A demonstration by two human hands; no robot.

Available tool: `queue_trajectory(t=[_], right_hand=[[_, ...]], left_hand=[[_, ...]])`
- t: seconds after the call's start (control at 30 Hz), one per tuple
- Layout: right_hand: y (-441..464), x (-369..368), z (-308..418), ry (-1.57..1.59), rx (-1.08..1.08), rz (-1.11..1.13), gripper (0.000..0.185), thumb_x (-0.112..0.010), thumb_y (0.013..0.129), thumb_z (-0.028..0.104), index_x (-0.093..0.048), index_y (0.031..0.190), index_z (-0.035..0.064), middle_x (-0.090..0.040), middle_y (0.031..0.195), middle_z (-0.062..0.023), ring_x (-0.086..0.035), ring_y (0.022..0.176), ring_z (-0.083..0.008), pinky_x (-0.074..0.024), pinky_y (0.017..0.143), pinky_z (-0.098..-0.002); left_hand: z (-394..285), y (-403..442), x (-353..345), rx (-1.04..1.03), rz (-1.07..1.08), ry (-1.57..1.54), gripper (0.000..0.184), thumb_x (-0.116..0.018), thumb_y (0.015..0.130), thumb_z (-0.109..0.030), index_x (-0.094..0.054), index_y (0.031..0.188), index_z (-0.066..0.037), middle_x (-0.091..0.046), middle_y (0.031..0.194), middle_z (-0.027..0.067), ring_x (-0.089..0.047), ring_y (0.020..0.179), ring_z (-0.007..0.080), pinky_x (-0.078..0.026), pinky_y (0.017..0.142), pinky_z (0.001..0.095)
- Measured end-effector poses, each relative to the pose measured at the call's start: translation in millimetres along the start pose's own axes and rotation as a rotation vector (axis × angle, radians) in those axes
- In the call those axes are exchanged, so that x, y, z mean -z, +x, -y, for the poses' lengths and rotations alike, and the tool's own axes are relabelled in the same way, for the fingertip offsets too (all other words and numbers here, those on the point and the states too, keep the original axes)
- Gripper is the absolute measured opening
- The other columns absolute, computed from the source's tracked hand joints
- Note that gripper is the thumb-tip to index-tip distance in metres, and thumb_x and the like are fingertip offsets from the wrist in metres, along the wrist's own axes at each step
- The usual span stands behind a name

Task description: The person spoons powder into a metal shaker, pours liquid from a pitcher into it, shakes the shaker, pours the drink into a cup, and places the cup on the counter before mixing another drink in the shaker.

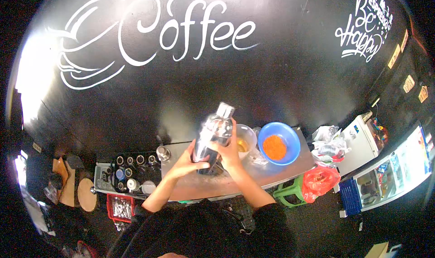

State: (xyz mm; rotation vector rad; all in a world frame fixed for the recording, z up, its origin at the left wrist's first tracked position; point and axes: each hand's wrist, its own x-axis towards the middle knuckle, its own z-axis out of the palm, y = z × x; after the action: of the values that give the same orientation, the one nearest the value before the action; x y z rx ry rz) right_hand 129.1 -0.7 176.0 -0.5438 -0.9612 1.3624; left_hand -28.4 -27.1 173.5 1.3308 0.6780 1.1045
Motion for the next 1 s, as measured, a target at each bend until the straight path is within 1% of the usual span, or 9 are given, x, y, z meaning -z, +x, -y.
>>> queue_trajectory(t=[0.13,0.3,0.47,0.57,0.63,0.7,0.77,0.9,1.0], right_hand=[[18,8,22,-0.226,0.149,0.331,0.098,-0.08,0.058,0.005,-0.024,0.139,0.0087,-0.047,0.124,-0.0091,-0.05,0.111,-0.0211,-0.0418,0.095,-0.0356],[-9,-22,33,-0.469,0.306,0.059,0.102,-0.084,0.054,0.011,-0.026,0.138,0.0079,-0.043,0.126,-0.0104,-0.048,0.114,-0.0209,-0.0408,0.096,-0.037],[-7,-7,38,-0.295,0.169,0.025,0.106,-0.085,0.051,0.012,-0.026,0.139,0.0045,-0.047,0.123,-0.01,-0.049,0.113,-0.0232,-0.0401,0.097,-0.0367],[26,24,53,0.241,0.021,0.029,0.062,-0.063,0.081,0.038,-0.042,0.128,0.004,-0.058,0.109,-0.0105,-0.058,0.101,-0.0231,-0.0493,0.086,-0.039],[42,24,67,0.553,-0.039,-0.172,0.05,-0.05,0.088,0.045,-0.049,0.118,0.005,-0.062,0.099,-0.012,-0.062,0.093,-0.0242,-0.0506,0.085,-0.0411],[12,40,22,-0.027,-0.095,-0.058,0.051,-0.058,0.084,0.041,-0.051,0.116,0.0021,-0.064,0.1,-0.0147,-0.064,0.09,-0.0251,-0.0536,0.078,-0.0412],[0,43,23,-0.012,-0.063,0.126,0.049,-0.059,0.084,0.038,-0.051,0.115,0.0011,-0.064,0.1,-0.0144,-0.064,0.09,-0.0246,-0.0545,0.076,-0.0399],[16,24,56,0.298,-0.196,-0.085,0.052,-0.052,0.085,0.042,-0.048,0.118,0.0032,-0.062,0.102,-0.0165,-0.064,0.092,-0.0281,-0.0541,0.082,-0.0412],[-18,11,30,-0.044,-0.157,-0.042,0.047,-0.051,0.087,0.041,-0.05,0.115,0.0036,-0.063,0.101,-0.0169,-0.065,0.086,-0.0282,-0.0551,0.078,-0.0431]], left_hand=[[6,-3,-11,0.084,0.022,0.056,0.064,-0.083,0.061,-0.012,-0.051,0.115,0.001,-0.063,0.099,0.0057,-0.058,0.089,0.0112,-0.048,0.082,0.0276],[25,-5,-33,-0.09,-0.261,0.258,0.065,-0.083,0.059,-0.02,-0.051,0.11,0.005,-0.064,0.097,0.0115,-0.061,0.09,0.0159,-0.049,0.081,0.0301],[-8,-13,-43,-0.034,-0.121,0.599,0.111,-0.088,0.053,-0.036,-0.023,0.134,0.004,-0.059,0.109,0.0233,-0.061,0.101,0.0295,-0.047,0.089,0.039],[-23,-17,-44,-0.182,-0.078,0.441,0.136,-0.089,0.05,-0.042,0.001,0.145,-0.005,-0.038,0.136,0.0255,-0.043,0.123,0.0365,-0.038,0.1,0.048],[-20,-17,-34,-0.312,-0.294,0.357,0.104,-0.08,0.071,-0.026,-0.009,0.146,-0.009,-0.045,0.134,0.0171,-0.046,0.121,0.0281,-0.034,0.103,0.0425],[-16,-15,-15,-0.316,-0.537,0.181,0.072,-0.065,0.086,-0.015,-0.021,0.143,-0.009,-0.056,0.123,0.0138,-0.052,0.113,0.0207,-0.036,0.1,0.0369],[-10,-13,13,-0.348,-0.714,0.178,0.051,-0.053,0.092,-0.012,-0.031,0.138,-0.008,-0.063,0.11,0.011,-0.055,0.106,0.016,-0.038,0.096,0.0329],[-8,-23,33,-0.433,-0.842,0.091,0.044,-0.052,0.094,-0.013,-0.037,0.135,-0.008,-0.065,0.103,0.0102,-0.056,0.103,0.0145,-0.035,0.099,0.0331],[5,-24,43,-0.355,-0.809,0.154,0.045,-0.052,0.093,-0.013,-0.038,0.135,-0.008,-0.066,0.1,0.0094,-0.057,0.103,0.015,-0.035,0.1,0.034]])
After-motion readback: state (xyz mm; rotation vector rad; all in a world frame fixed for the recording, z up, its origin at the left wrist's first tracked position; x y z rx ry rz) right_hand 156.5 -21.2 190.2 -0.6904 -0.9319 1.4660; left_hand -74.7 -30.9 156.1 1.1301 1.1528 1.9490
